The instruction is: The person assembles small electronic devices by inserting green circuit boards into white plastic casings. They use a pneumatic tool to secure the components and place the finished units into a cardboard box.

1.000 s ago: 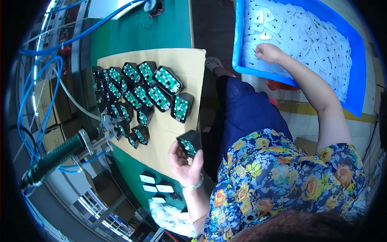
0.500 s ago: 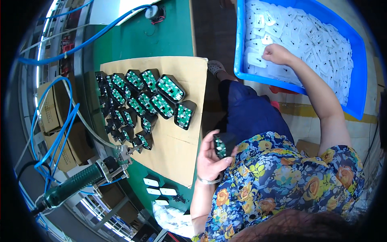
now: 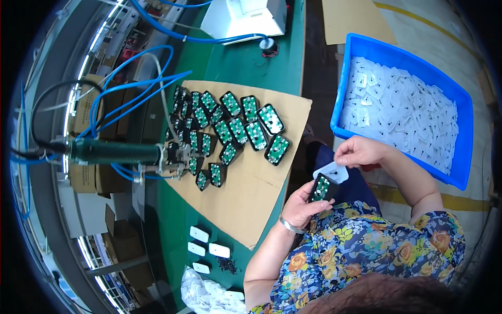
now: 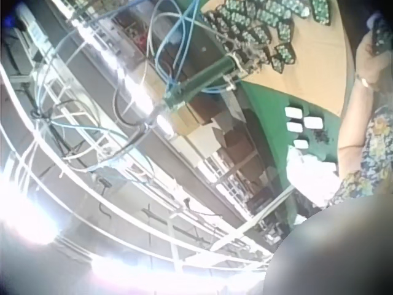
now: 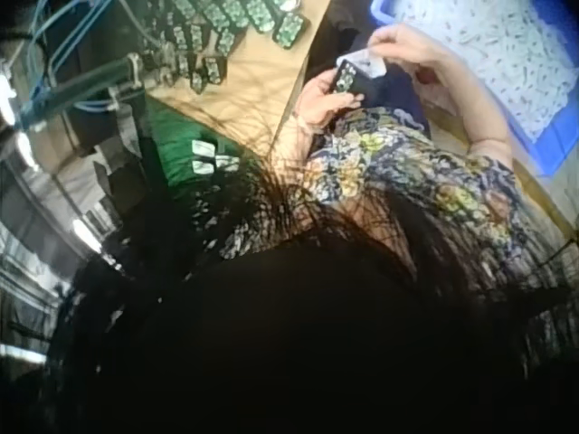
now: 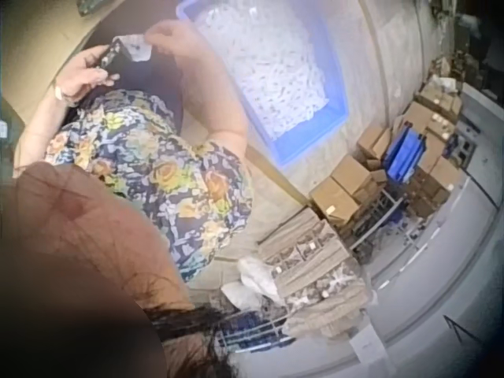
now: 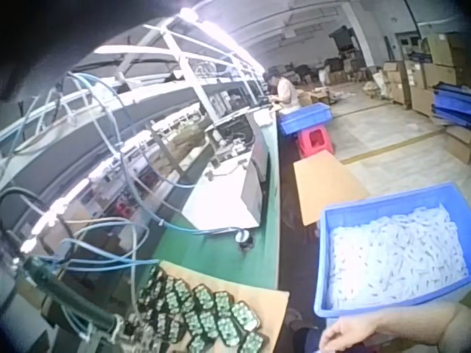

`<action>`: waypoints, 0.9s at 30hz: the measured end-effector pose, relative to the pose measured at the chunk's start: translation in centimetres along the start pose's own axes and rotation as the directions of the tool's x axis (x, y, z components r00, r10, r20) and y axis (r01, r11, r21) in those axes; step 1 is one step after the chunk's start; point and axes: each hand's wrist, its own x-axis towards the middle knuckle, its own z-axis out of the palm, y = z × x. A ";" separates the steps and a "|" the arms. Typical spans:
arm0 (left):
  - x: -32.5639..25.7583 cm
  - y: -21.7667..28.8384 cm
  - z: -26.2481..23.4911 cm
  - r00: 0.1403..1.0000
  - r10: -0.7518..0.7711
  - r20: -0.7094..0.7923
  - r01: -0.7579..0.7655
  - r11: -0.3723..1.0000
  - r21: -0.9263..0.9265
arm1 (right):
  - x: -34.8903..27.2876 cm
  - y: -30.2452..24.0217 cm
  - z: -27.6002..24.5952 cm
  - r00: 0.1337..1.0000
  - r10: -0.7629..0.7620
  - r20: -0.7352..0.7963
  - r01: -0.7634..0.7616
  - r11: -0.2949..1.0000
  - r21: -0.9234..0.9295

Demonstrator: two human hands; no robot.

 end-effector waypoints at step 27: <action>-6.3 -4.0 -5.6 0.884 0.367 -0.289 -0.467 0.729 -0.501 | 6.3 1.3 15.2 0.927 -0.302 -0.224 0.310 0.278 0.909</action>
